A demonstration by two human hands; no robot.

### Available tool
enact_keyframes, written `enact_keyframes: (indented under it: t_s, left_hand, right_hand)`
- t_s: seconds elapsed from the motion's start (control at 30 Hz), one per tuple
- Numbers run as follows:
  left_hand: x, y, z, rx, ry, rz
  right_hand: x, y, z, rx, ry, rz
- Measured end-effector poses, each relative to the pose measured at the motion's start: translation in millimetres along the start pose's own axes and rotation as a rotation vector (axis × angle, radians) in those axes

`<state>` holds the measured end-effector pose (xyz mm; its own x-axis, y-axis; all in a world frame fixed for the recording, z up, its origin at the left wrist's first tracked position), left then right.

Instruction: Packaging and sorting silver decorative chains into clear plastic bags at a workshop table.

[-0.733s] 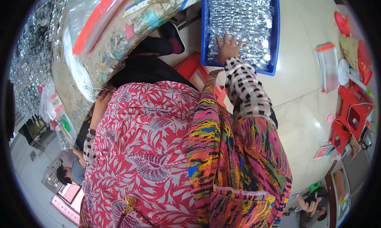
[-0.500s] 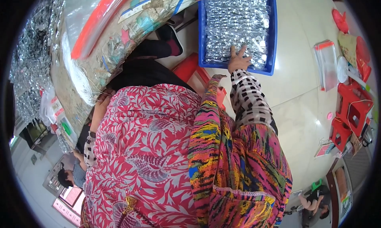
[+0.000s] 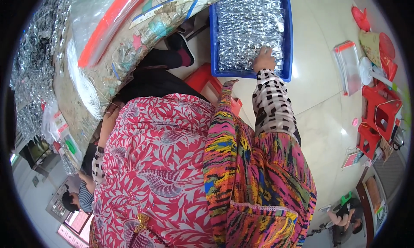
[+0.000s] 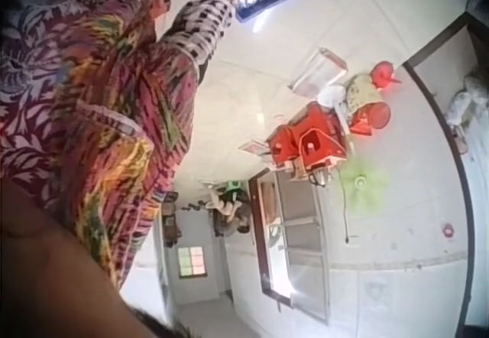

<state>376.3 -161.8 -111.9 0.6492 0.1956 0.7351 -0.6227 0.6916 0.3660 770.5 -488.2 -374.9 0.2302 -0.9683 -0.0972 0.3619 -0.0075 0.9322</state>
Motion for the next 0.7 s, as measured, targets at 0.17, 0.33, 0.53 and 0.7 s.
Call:
enact_keyframes:
  t_s: [0.17,0.33,0.53,0.7]
  left_hand:
    - [-7.0,8.6,3.8,0.052,-0.072,-0.213]
    - [1.8,17.1,16.1,0.052,-0.051,-0.233]
    - [-26.1,25.1,21.3,-0.124,-0.140,-0.237]
    - [-67.5,95.3,44.9,-0.184,-0.069,-0.118]
  right_hand:
    - [14.0,-47.7,-3.1,-0.149,0.085,0.068]
    - [-11.3,-49.5,15.6,0.130,0.083,-0.233]
    - [19.9,-74.6,128.6,0.288,0.112,-0.320]
    - [42.5,-25.4,152.9,0.515,-0.063,-0.343]
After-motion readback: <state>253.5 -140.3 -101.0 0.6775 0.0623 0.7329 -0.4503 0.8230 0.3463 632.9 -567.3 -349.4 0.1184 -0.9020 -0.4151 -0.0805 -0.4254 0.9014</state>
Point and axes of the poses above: each hand's wrist, its own z-axis away from the middle knuckle, its own y-axis out of the back of the hand, x = y × z, the point moved 2 cm from there along -z, towards the middle knuckle, and after that the axes turned 4 degrees about x, right-handed, at the moved point
